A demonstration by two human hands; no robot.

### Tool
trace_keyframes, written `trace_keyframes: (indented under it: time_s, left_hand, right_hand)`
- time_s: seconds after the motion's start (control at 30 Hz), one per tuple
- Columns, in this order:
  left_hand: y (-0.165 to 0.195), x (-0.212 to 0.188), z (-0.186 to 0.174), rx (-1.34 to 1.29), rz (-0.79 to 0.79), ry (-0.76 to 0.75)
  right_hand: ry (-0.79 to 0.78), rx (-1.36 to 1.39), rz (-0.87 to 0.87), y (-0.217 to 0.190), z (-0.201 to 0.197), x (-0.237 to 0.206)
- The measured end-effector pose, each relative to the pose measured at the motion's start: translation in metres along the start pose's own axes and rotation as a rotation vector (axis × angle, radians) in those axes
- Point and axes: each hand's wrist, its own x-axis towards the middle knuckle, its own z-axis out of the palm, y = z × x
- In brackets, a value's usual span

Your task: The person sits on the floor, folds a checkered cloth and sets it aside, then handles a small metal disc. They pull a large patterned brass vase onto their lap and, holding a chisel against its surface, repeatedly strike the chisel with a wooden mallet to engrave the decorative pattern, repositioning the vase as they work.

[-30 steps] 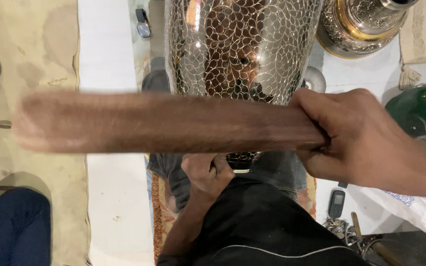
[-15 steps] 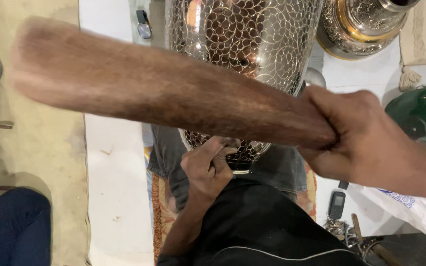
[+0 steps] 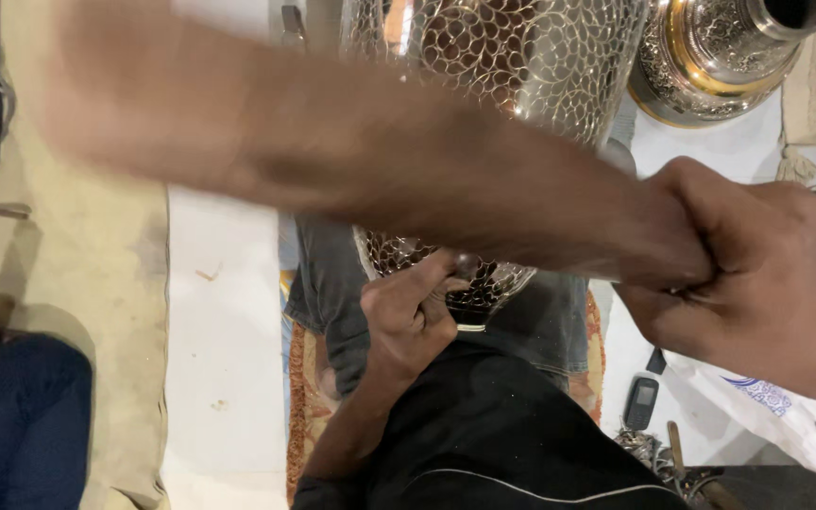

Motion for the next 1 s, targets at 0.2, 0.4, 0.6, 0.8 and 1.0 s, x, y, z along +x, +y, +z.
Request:
trace_keyframes:
  time_s: [0.2,0.4,0.6,0.8,1.0]
  left_hand:
    - [0.001,0.004,-0.004,0.108,0.042,0.000]
    - [-0.003,0.002,-0.003,0.200,0.023,-0.001]
    - [0.002,0.000,-0.001,0.065,0.025,0.033]
    - [-0.001,-0.002,0.000,0.024,0.020,0.012]
    - [-0.007,-0.006,-0.001,0.190,0.162,0.095]
  right_hand:
    - [-0.122,-0.434,0.023,0.007,0.006,0.000]
    - [-0.202,-0.427,0.016,0.009,0.011,-0.002]
    - [-0.214,-0.311,0.042,-0.003,0.002,0.009]
    - [-0.192,-0.455,0.077,-0.012,0.000,0.007]
    - [-0.107,-0.274,-0.061,0.003,0.010,0.000]
